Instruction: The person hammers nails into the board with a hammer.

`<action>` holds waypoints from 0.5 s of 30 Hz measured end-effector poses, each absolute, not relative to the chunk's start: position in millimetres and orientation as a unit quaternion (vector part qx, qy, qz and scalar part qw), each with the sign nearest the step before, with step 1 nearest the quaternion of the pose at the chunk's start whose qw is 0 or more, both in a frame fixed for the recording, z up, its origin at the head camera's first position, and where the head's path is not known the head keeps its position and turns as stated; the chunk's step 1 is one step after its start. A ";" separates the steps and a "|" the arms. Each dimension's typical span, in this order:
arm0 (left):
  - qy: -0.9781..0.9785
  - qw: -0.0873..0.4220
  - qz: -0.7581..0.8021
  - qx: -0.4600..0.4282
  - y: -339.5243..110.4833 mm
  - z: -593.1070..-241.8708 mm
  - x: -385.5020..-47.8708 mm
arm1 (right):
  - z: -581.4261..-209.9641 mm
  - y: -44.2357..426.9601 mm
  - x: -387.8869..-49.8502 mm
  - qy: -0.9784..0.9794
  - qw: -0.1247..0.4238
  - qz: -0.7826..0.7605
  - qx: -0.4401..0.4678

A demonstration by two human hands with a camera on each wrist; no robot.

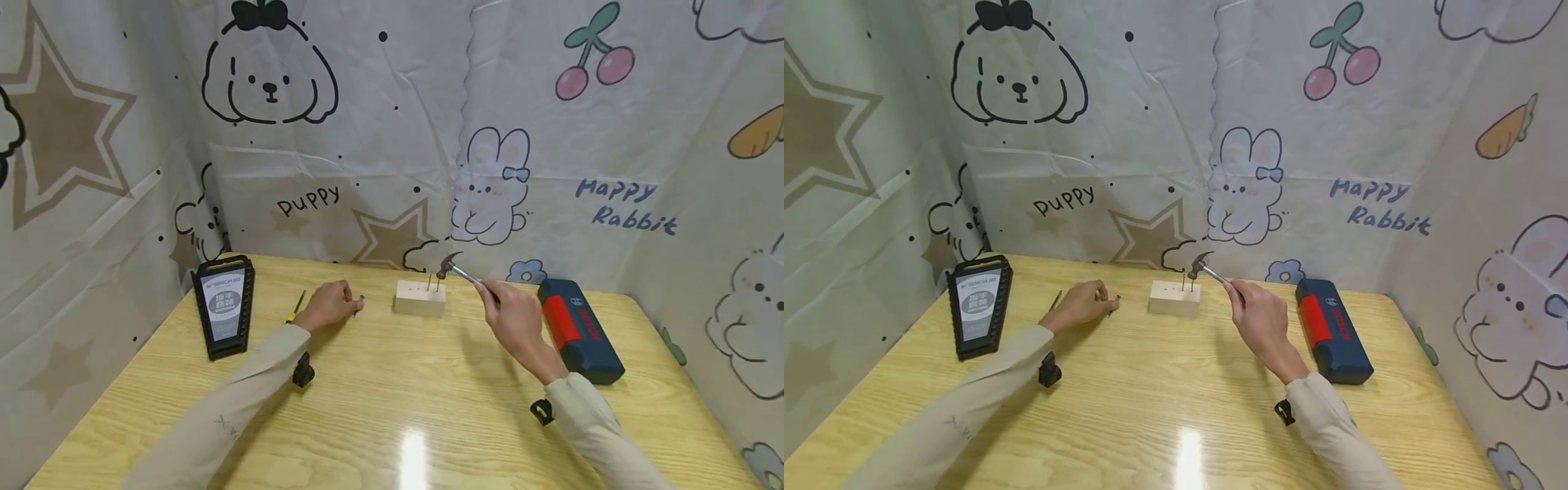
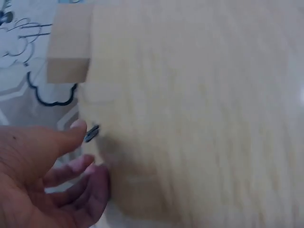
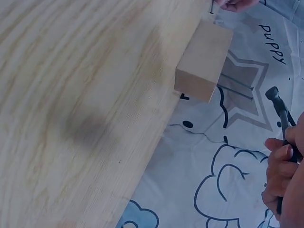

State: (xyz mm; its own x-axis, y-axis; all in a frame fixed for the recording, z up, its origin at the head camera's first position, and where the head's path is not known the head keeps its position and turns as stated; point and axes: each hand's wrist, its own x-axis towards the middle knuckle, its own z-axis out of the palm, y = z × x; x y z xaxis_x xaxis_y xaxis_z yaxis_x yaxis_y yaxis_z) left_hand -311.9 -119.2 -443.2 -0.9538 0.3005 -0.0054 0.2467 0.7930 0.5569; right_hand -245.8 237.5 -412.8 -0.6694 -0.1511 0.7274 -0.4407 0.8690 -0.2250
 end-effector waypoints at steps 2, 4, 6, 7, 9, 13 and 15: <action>0.948 0.040 0.285 0.136 -116.5 -444.2 -314.6 | -412.0 235.8 -246.2 -0.892 0.371 0.194 0.172; 0.948 0.049 0.291 0.118 -114.7 -443.1 -317.8 | -411.6 234.3 -247.2 -0.893 0.365 0.200 0.172; 0.946 0.066 0.300 0.103 -114.1 -440.4 -320.8 | -412.0 233.2 -248.1 -0.897 0.353 0.206 0.167; 0.943 0.077 0.308 0.097 -114.3 -438.8 -321.8 | -412.6 233.0 -248.4 -0.900 0.345 0.210 0.164; 0.936 0.099 0.327 0.086 -114.9 -435.7 -323.1 | -414.6 233.0 -248.3 -0.908 0.328 0.213 0.153; 0.918 0.127 0.368 0.075 -118.1 -433.7 -323.8 | -420.0 232.9 -247.9 -0.918 0.303 0.213 0.142; 0.911 0.135 0.383 0.068 -120.8 -434.4 -324.2 | -422.4 232.0 -248.1 -0.919 0.297 0.216 0.142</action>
